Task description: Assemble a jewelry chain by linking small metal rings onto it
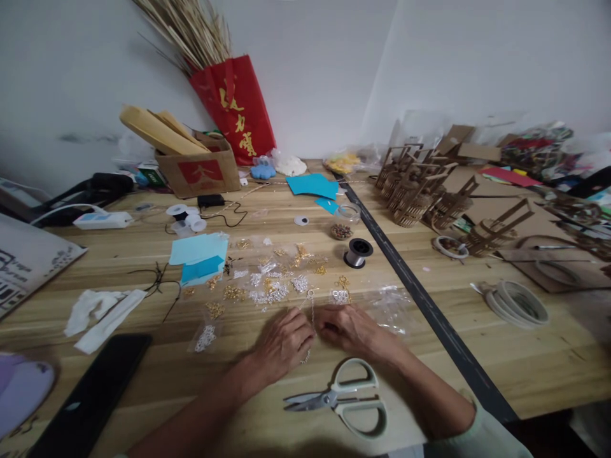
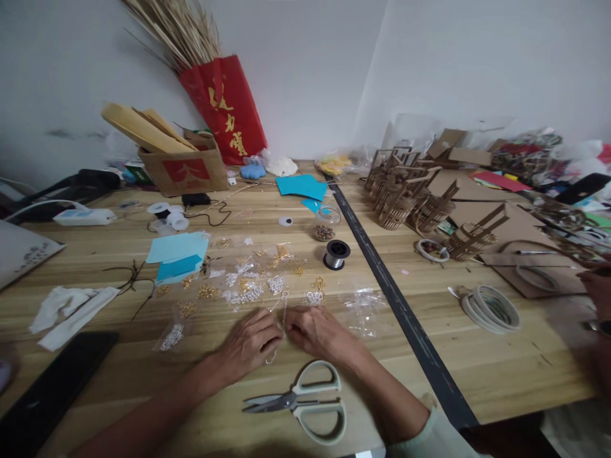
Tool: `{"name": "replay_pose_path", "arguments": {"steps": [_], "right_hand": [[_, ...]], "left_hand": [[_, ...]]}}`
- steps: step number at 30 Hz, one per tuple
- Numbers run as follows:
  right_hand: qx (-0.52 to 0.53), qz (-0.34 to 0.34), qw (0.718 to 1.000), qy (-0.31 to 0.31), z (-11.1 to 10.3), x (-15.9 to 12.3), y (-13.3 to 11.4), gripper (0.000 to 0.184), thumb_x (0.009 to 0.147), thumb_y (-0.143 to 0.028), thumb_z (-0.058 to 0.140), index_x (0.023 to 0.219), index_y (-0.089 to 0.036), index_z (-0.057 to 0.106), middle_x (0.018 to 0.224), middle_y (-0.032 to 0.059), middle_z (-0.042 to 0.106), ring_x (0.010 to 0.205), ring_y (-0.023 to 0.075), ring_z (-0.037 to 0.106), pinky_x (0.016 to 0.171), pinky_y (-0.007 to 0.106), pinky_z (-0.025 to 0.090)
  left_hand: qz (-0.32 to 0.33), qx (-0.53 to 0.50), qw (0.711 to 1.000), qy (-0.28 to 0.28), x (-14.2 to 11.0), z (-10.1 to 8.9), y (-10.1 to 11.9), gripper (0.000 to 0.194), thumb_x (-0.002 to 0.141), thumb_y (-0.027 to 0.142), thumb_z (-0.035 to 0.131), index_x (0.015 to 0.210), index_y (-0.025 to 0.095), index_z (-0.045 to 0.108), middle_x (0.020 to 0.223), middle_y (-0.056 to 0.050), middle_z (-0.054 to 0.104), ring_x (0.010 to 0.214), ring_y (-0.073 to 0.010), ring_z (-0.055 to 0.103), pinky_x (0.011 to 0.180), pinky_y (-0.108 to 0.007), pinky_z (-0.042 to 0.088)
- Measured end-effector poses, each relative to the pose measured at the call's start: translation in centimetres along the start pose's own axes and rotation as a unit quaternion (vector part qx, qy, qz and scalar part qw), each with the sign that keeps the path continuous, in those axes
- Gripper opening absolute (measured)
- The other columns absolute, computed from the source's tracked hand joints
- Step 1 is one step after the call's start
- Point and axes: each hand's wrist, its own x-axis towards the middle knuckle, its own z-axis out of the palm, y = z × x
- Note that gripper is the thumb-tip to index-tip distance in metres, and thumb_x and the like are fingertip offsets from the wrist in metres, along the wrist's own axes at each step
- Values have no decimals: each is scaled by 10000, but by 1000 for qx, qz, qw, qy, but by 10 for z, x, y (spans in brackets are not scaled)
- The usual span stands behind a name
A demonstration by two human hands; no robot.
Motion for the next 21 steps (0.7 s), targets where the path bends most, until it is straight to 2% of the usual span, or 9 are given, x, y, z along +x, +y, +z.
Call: {"name": "replay_pose_path", "arguments": {"steps": [5,21], "right_hand": [[-10,0,1000,-1,3,1,-1,128,861,-84,527,822,-187,592,866,39,661,763,156,590,669,236,380],[-28,6,1000,-4,7,3,-2,132,875,-97,505,820,-183,588,825,26,650,718,143,576,649,227,366]], "left_hand": [[-20,-38,999,0,0,-1,-1,144,902,136,543,813,172,651,769,-32,658,790,-181,562,740,-308,467],[-39,-55,998,-1,0,0,-4,161,883,115,550,786,174,664,755,-23,656,792,-175,554,741,-291,453]]}}
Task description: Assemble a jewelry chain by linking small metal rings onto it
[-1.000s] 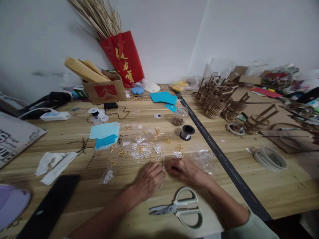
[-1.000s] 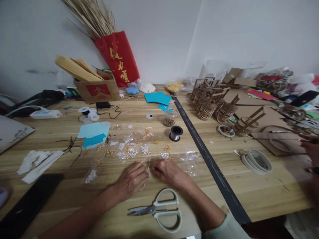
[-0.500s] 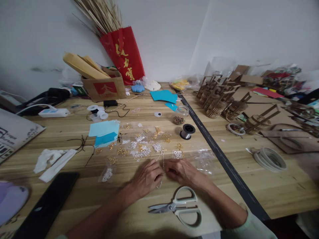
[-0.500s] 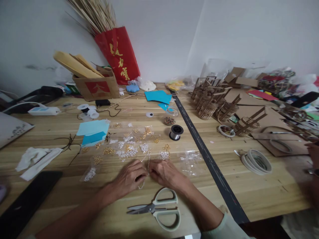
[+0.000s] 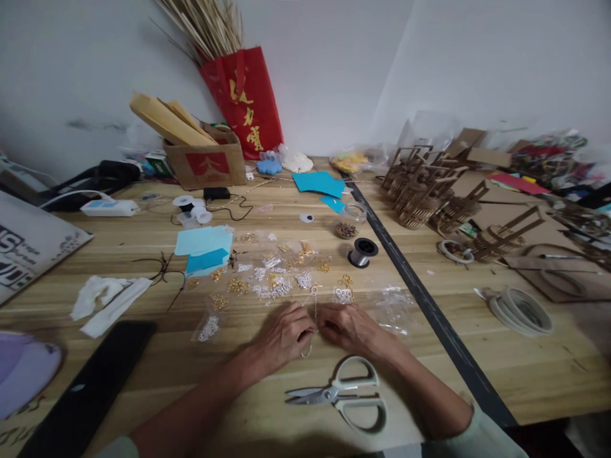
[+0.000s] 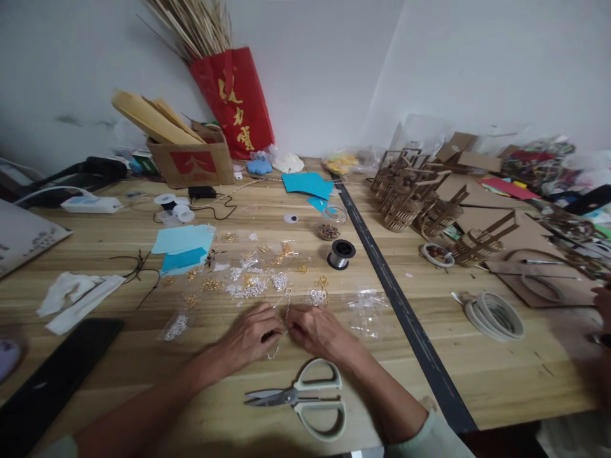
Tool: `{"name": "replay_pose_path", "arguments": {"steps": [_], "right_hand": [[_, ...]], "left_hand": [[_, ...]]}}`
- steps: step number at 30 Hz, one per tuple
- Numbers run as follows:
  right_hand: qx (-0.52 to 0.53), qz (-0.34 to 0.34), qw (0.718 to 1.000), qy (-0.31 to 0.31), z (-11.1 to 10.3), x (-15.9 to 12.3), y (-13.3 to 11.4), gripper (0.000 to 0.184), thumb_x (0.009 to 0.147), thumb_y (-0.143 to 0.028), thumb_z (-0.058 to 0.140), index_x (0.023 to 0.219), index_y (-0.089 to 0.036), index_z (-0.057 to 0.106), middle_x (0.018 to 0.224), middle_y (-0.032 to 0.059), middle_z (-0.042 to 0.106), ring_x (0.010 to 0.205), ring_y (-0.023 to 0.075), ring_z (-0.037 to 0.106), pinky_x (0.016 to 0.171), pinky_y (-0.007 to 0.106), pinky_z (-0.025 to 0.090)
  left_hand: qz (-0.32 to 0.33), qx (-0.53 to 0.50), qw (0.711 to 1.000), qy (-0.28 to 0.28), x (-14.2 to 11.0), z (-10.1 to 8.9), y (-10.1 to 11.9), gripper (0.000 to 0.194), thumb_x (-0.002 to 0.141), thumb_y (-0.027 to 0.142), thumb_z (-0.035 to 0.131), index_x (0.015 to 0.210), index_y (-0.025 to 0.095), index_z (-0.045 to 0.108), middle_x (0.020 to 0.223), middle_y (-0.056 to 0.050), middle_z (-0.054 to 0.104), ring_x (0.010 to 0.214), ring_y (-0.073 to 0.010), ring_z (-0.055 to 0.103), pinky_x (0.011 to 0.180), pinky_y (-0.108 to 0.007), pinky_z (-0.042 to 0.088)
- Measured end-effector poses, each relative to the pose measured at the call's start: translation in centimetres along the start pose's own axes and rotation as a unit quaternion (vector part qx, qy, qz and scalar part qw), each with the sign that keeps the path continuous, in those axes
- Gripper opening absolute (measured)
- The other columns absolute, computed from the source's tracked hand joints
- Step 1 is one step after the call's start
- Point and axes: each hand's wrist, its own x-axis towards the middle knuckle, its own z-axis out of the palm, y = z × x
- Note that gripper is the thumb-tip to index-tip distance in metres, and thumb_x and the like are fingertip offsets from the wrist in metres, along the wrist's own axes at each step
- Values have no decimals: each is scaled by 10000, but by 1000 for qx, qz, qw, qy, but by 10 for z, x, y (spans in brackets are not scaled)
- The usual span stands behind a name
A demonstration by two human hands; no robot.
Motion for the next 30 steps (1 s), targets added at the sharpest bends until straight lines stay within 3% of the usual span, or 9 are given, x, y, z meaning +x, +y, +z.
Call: {"name": "replay_pose_path", "arguments": {"steps": [30], "right_hand": [[-41,4,999,-14,7,3,-1,116,862,-110,530,800,-178,601,812,36,657,695,152,588,617,235,350]], "left_hand": [[2,9,1000,3,-1,2,-2,157,883,120,547,790,177,660,732,-17,633,771,-174,550,748,-299,455]]}}
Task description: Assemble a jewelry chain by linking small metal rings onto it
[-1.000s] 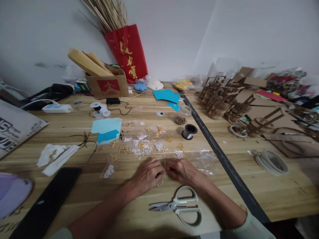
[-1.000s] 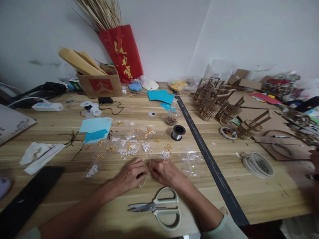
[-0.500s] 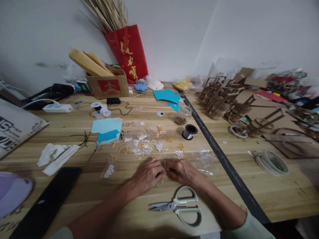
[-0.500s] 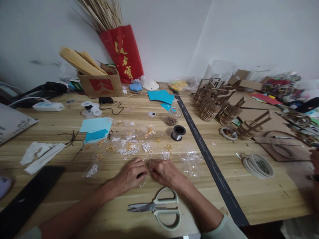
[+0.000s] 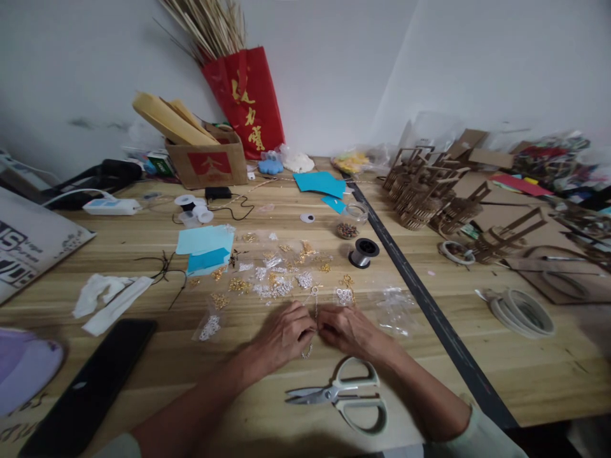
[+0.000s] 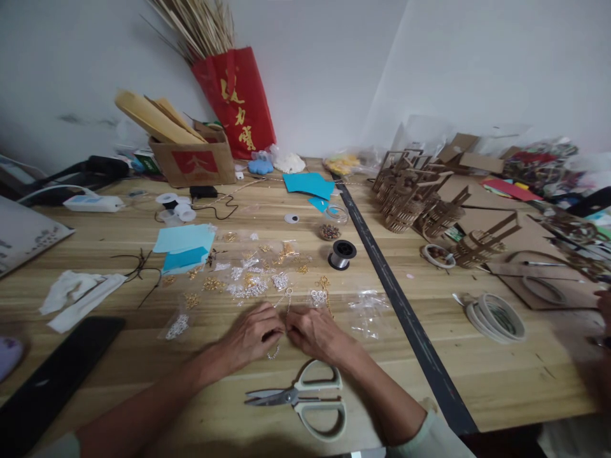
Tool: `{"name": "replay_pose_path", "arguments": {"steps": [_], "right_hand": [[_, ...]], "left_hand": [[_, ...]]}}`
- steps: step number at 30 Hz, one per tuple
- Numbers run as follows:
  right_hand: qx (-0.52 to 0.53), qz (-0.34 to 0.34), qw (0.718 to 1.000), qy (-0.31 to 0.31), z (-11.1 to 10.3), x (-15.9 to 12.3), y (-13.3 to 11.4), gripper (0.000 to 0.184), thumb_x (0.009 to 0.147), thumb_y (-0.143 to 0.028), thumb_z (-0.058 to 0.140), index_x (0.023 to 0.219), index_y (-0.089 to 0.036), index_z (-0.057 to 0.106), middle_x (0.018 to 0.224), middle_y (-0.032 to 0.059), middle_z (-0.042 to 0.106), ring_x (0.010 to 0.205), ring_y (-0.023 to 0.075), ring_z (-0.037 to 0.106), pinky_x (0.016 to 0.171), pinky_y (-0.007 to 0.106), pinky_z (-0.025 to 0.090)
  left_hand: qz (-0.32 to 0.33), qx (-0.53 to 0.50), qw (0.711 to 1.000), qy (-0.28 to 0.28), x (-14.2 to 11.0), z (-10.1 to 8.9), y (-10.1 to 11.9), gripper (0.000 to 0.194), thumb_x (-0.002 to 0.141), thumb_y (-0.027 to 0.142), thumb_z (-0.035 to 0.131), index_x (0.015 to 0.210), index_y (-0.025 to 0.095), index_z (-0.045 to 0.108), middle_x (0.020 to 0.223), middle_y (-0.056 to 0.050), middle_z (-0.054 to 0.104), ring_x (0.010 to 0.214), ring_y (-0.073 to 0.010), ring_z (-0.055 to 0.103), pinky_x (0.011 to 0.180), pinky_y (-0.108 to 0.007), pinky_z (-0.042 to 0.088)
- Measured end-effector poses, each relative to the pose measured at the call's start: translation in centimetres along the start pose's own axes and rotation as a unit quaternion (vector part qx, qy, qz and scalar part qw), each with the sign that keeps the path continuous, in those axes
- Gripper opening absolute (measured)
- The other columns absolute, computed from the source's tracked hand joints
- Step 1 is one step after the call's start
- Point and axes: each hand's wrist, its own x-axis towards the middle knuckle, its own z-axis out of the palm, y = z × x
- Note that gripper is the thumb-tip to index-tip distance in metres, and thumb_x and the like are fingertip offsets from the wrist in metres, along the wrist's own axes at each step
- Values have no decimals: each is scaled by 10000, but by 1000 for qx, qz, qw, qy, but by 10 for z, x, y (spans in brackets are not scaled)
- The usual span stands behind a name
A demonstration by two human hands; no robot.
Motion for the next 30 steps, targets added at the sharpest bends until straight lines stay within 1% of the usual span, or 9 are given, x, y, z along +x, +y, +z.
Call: {"name": "replay_pose_path", "arguments": {"steps": [7,10,14,18,23,30], "right_hand": [[16,-13,1000,20,6,-1,4,117,874,-121,530,826,-182,617,825,29,658,685,137,584,613,224,358],[41,-12,999,19,8,-1,6,121,861,-101,542,835,-184,626,825,27,666,697,139,591,628,223,375],[78,2,997,13,8,-1,6,135,826,-68,563,844,-186,626,800,12,663,692,138,590,643,221,384],[104,17,994,9,6,0,5,134,812,-76,561,879,-183,608,800,9,649,691,139,578,636,220,377],[104,33,994,3,6,0,4,148,807,-82,545,894,-188,602,785,2,634,668,135,556,626,221,362],[100,30,995,7,7,1,2,130,807,-81,555,860,-185,612,782,3,646,669,133,565,626,217,362]], "left_hand": [[8,-8,1000,14,0,0,0,153,881,120,544,794,172,659,738,-25,634,782,-176,546,747,-305,459],[-4,-14,1000,19,-1,-1,0,142,867,112,558,785,173,656,743,-27,631,806,-180,547,754,-305,460],[-11,-20,1000,16,-2,-1,-1,124,865,111,574,797,175,656,762,-25,639,820,-181,546,763,-308,459],[-14,-24,1000,8,-3,-1,-2,88,854,117,603,829,175,664,802,-24,652,844,-185,547,782,-311,459],[-19,-17,1000,-1,-2,-3,-2,106,853,118,595,820,178,676,797,-28,654,844,-190,553,766,-314,464],[-19,-17,1000,-3,-1,-4,0,88,845,130,620,791,171,675,774,-25,653,834,-190,556,777,-317,465]]}}
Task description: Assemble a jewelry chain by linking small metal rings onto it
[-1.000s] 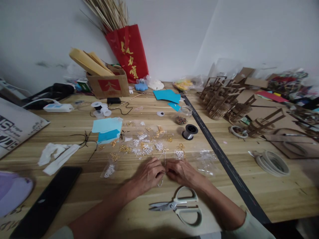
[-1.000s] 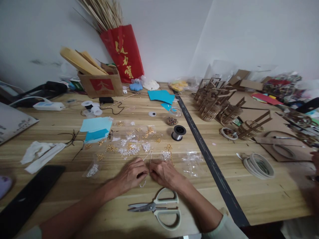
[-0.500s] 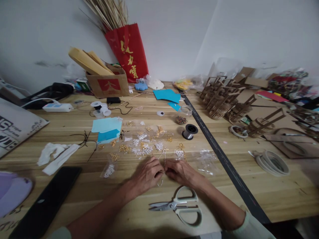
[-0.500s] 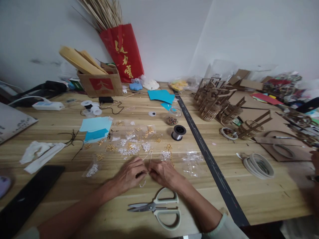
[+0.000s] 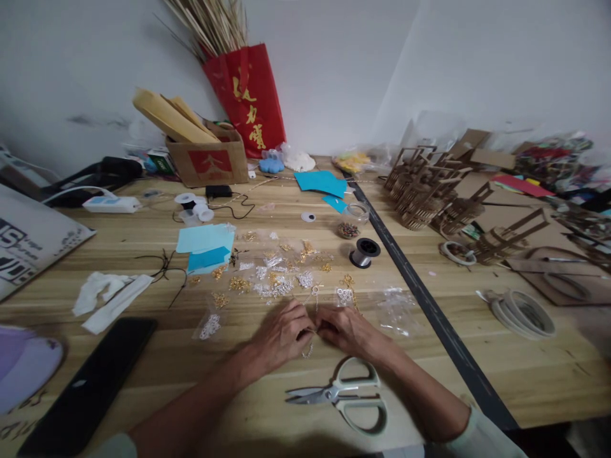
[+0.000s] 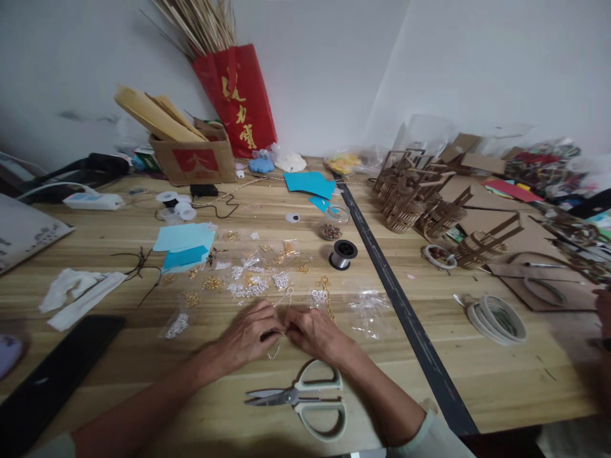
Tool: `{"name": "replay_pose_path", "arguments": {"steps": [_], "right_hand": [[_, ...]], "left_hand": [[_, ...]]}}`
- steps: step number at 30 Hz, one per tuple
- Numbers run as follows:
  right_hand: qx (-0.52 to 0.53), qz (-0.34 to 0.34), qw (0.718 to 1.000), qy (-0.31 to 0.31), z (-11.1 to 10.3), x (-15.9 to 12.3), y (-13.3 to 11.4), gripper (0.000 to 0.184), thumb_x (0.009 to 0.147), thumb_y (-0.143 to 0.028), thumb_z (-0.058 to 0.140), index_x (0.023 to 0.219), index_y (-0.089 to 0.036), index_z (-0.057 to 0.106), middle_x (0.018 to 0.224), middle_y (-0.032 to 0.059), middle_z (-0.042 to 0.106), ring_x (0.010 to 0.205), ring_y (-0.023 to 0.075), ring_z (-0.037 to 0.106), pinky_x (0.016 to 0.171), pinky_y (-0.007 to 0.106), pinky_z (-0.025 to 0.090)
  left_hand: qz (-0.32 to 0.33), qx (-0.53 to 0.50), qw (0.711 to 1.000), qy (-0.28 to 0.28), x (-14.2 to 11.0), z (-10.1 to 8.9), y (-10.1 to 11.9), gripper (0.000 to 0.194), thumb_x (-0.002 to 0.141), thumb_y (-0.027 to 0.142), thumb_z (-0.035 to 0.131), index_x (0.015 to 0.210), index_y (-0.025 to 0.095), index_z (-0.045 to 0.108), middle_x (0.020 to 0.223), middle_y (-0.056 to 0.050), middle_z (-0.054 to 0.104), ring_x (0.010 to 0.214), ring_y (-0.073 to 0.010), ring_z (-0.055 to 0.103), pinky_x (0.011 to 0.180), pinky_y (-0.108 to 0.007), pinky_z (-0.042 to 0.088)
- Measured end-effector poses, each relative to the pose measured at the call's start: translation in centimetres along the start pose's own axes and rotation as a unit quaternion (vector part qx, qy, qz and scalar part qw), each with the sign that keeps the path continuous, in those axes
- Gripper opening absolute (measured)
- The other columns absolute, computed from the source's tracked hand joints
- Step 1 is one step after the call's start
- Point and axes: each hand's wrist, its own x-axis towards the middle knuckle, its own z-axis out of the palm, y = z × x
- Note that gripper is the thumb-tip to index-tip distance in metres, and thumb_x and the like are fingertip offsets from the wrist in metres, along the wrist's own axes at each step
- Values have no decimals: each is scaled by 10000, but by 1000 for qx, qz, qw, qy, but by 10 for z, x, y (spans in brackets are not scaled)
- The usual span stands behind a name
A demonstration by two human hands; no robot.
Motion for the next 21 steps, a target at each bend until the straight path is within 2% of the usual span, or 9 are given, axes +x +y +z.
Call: {"name": "replay_pose_path", "arguments": {"steps": [8,13,17,21], "right_hand": [[-29,-28,999,21,6,2,3,121,880,-129,524,844,-183,626,820,23,654,703,140,590,645,221,383],[-29,-15,999,25,7,2,3,120,868,-133,537,844,-181,644,802,27,669,688,148,602,635,225,384],[3,-1,999,34,4,3,0,119,824,-106,555,825,-177,650,774,20,672,672,147,592,631,223,380],[73,16,996,46,1,4,-1,76,801,-119,582,784,-172,634,705,-13,626,618,120,539,583,205,357]], "left_hand": [[3,5,1000,4,-1,5,-3,115,872,130,587,809,175,671,781,-23,648,835,-187,552,784,-319,465],[16,25,1000,4,0,3,-2,121,886,129,574,794,162,645,772,-27,633,824,-188,541,772,-317,463],[34,37,999,-1,2,1,-1,160,922,124,509,808,160,614,787,-34,615,809,-184,532,781,-324,459],[20,24,999,17,1,1,-1,174,939,126,477,816,162,594,808,-43,603,828,-192,524,778,-328,459]]}}
